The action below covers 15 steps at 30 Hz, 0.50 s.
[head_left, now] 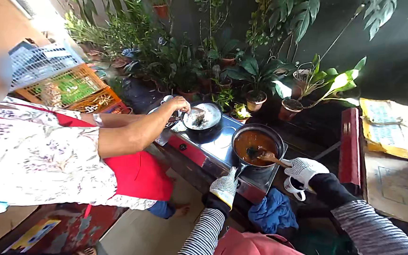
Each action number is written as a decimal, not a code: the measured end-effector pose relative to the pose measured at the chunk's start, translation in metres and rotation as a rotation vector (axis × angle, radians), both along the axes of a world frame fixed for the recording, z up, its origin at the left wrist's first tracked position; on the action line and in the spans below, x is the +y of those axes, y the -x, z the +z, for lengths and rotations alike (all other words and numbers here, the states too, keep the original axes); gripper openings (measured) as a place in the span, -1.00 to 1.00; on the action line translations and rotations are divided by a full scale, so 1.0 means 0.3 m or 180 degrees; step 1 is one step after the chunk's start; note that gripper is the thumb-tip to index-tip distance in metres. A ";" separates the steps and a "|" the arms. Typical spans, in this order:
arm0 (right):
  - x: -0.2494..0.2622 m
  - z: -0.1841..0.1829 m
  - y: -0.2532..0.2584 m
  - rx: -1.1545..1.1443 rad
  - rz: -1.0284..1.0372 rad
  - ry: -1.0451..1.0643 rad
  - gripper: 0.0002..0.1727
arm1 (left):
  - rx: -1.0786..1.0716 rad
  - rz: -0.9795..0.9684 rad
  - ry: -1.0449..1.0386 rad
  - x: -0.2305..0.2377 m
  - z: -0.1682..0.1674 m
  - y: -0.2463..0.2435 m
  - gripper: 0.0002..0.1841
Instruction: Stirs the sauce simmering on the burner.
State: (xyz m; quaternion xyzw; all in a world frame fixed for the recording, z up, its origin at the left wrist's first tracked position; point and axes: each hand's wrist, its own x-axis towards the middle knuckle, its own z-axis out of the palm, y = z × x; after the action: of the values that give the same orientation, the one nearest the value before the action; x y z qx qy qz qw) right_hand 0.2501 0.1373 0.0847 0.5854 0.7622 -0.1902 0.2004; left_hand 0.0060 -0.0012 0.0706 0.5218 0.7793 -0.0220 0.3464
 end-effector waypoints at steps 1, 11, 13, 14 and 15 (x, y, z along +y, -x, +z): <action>0.020 0.000 0.014 0.0056 -0.0082 -0.0047 -0.47 | -0.0031 -0.0012 0.0111 -0.003 0.042 -0.006 -0.36; -0.005 -0.001 0.010 0.0064 0.0038 0.0082 -0.45 | 0.0363 -0.0054 -0.0161 0.036 -0.178 0.009 -0.33; 0.049 -0.005 0.028 -0.0015 -0.0096 -0.0018 -0.47 | 0.0393 -0.0064 -0.0088 0.036 -0.160 0.003 -0.32; 0.064 -0.034 0.055 0.0035 -0.0190 -0.0094 -0.46 | 0.0398 -0.0068 -0.0110 0.032 -0.156 0.002 -0.32; 0.064 -0.072 0.081 0.0128 -0.0278 -0.0134 -0.43 | 0.0362 -0.0056 -0.0147 0.027 -0.159 0.001 -0.32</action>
State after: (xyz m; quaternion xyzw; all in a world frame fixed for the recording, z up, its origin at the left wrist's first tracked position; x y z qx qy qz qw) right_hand 0.2259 0.1565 0.0632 0.6183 0.7436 -0.1945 0.1642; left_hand 0.0056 0.0069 0.0229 0.5343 0.7934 -0.0366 0.2892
